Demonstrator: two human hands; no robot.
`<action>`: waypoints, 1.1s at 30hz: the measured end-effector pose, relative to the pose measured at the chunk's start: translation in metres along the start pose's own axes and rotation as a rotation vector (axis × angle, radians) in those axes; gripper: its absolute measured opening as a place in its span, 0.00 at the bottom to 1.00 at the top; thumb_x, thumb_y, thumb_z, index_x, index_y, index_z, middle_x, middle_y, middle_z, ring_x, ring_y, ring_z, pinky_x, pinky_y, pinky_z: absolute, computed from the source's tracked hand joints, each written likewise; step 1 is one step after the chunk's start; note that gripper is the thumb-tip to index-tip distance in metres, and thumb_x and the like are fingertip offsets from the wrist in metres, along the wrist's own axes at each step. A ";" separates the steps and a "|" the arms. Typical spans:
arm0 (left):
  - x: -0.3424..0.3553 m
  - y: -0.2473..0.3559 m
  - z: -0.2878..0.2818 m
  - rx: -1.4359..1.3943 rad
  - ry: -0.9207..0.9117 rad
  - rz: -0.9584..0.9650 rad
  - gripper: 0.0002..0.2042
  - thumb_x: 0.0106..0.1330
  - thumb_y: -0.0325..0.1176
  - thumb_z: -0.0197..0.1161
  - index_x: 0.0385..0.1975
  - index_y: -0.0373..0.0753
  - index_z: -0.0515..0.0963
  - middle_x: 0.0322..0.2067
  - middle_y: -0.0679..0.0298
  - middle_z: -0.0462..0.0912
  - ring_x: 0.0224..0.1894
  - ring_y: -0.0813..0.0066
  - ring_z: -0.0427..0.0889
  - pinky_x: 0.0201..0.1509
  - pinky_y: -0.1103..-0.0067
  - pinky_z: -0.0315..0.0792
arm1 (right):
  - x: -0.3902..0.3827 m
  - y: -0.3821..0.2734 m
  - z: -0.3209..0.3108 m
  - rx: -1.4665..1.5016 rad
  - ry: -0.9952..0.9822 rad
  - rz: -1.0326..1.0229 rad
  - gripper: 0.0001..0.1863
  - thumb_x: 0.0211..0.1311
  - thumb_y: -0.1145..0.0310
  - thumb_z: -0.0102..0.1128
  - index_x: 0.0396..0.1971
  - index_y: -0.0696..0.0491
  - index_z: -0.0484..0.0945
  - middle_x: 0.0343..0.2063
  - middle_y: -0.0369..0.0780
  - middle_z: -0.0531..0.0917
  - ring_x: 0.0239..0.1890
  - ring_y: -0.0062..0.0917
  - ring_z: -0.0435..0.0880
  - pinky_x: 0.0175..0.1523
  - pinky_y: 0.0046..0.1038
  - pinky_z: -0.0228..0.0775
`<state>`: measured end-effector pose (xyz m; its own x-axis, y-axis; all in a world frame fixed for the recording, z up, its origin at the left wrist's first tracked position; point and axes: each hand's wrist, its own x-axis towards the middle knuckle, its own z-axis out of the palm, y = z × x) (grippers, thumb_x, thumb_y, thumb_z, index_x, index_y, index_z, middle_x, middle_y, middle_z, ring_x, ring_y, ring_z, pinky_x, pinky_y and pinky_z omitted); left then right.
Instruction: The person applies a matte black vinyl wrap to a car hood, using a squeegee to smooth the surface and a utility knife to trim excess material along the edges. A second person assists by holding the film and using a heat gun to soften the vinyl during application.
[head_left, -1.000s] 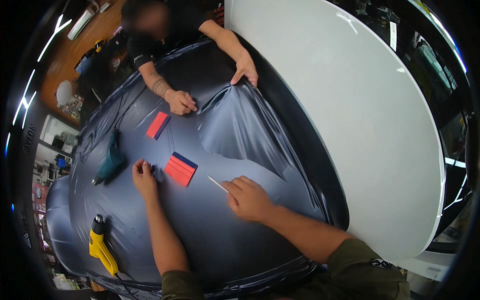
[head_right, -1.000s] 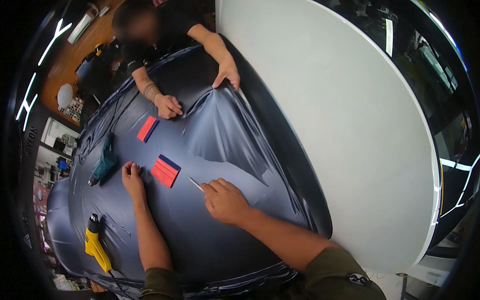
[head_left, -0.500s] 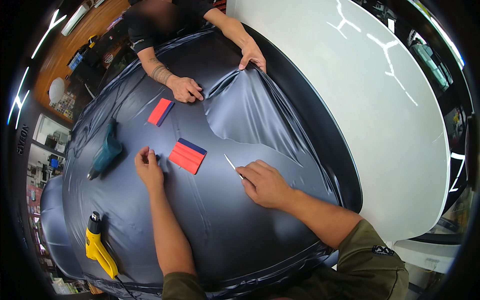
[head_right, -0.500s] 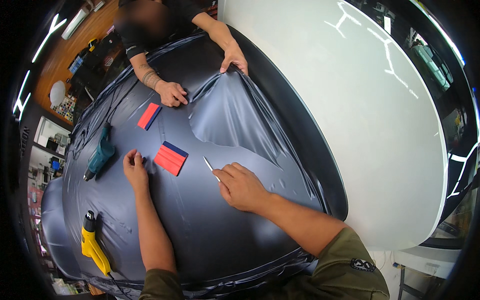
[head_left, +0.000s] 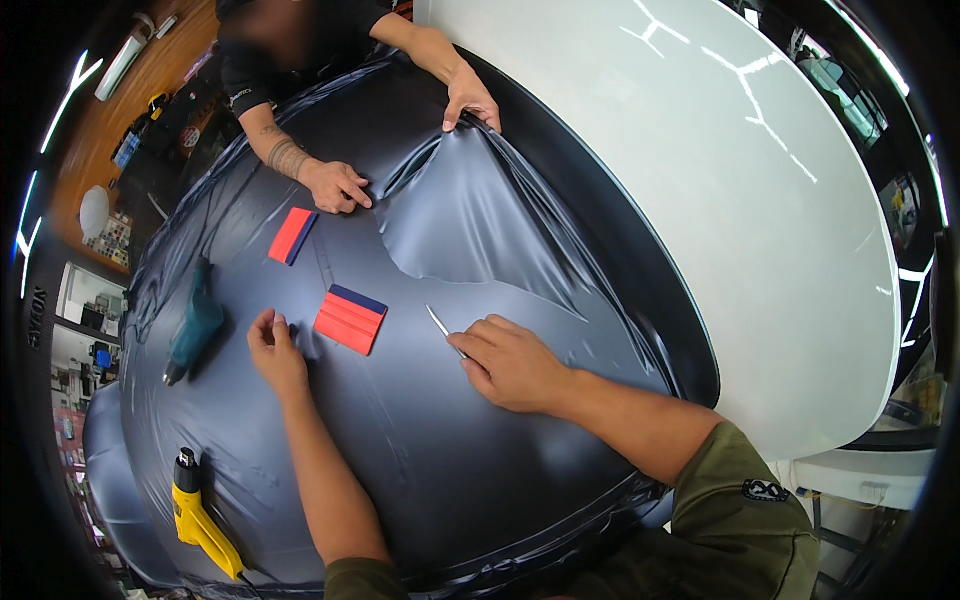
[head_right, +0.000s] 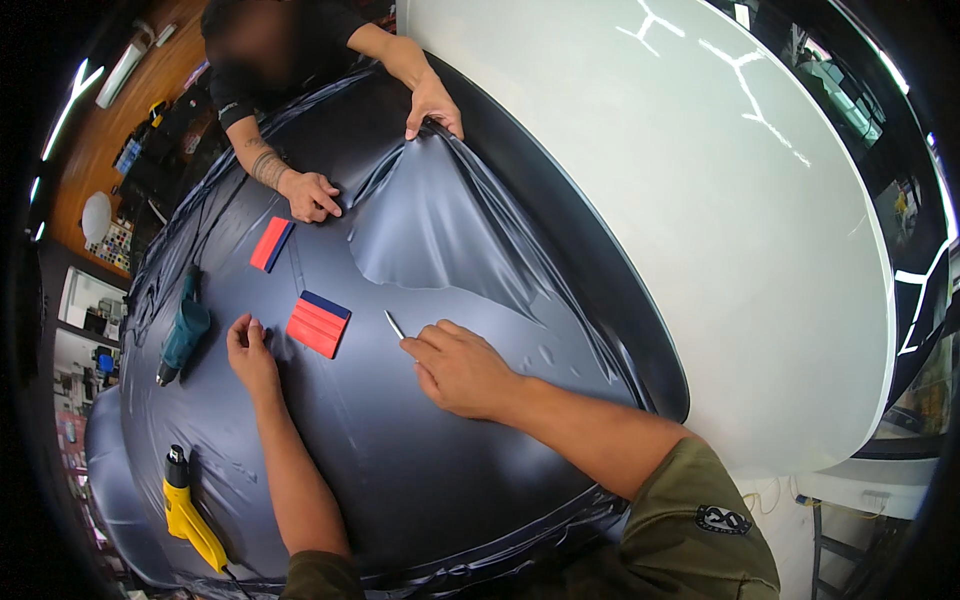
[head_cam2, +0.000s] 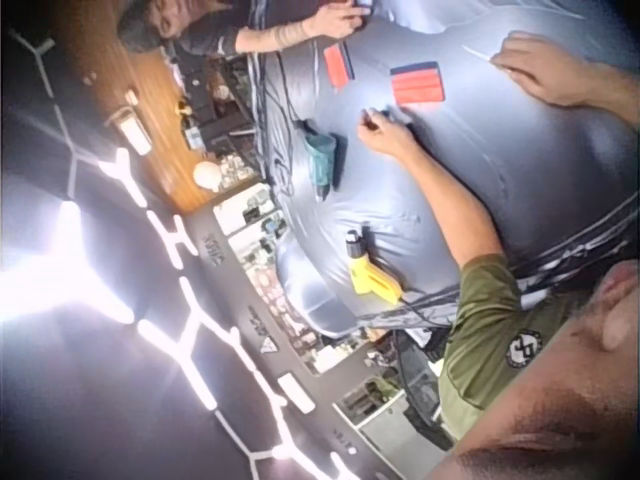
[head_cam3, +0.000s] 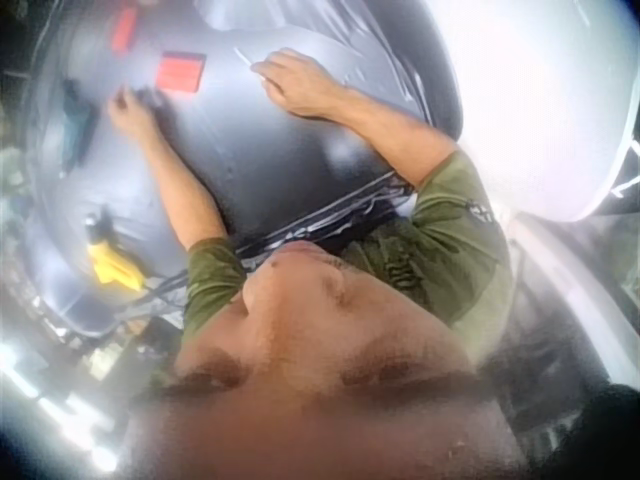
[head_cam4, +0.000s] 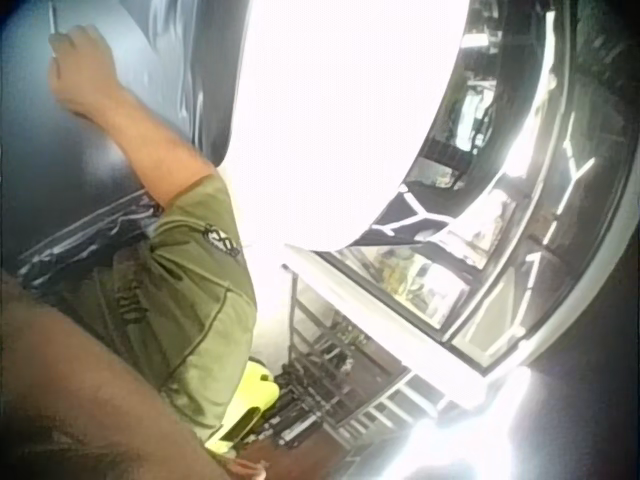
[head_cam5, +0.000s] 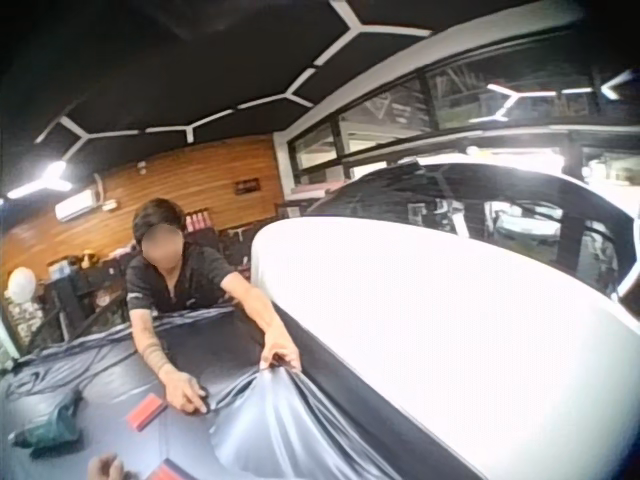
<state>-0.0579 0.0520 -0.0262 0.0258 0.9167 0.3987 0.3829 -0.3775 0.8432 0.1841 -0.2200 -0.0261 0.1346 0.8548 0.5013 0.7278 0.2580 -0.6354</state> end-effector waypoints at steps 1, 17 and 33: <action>0.000 0.000 0.000 0.006 -0.001 0.004 0.12 0.71 0.32 0.61 0.48 0.32 0.77 0.43 0.61 0.78 0.42 0.76 0.79 0.47 0.78 0.75 | 0.000 0.000 0.000 -0.001 0.000 0.001 0.17 0.56 0.75 0.59 0.46 0.63 0.79 0.34 0.44 0.78 0.39 0.37 0.76 0.47 0.37 0.72; -0.005 0.012 -0.003 0.117 0.001 0.011 0.13 0.70 0.35 0.62 0.48 0.32 0.78 0.44 0.59 0.80 0.45 0.72 0.80 0.50 0.76 0.76 | 0.000 0.000 0.002 -0.009 -0.007 -0.012 0.18 0.56 0.73 0.60 0.47 0.62 0.78 0.35 0.44 0.78 0.40 0.37 0.76 0.48 0.37 0.72; 0.012 0.150 0.207 0.191 -0.523 0.513 0.16 0.66 0.29 0.60 0.53 0.32 0.78 0.44 0.47 0.85 0.48 0.51 0.85 0.54 0.68 0.76 | -0.001 0.006 0.008 0.028 0.008 0.006 0.19 0.55 0.74 0.59 0.48 0.62 0.79 0.36 0.44 0.79 0.42 0.38 0.77 0.51 0.37 0.73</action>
<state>0.1905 0.0337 0.0301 0.6601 0.5927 0.4615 0.3566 -0.7880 0.5020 0.1826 -0.2159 -0.0353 0.1441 0.8529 0.5017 0.7082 0.2653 -0.6543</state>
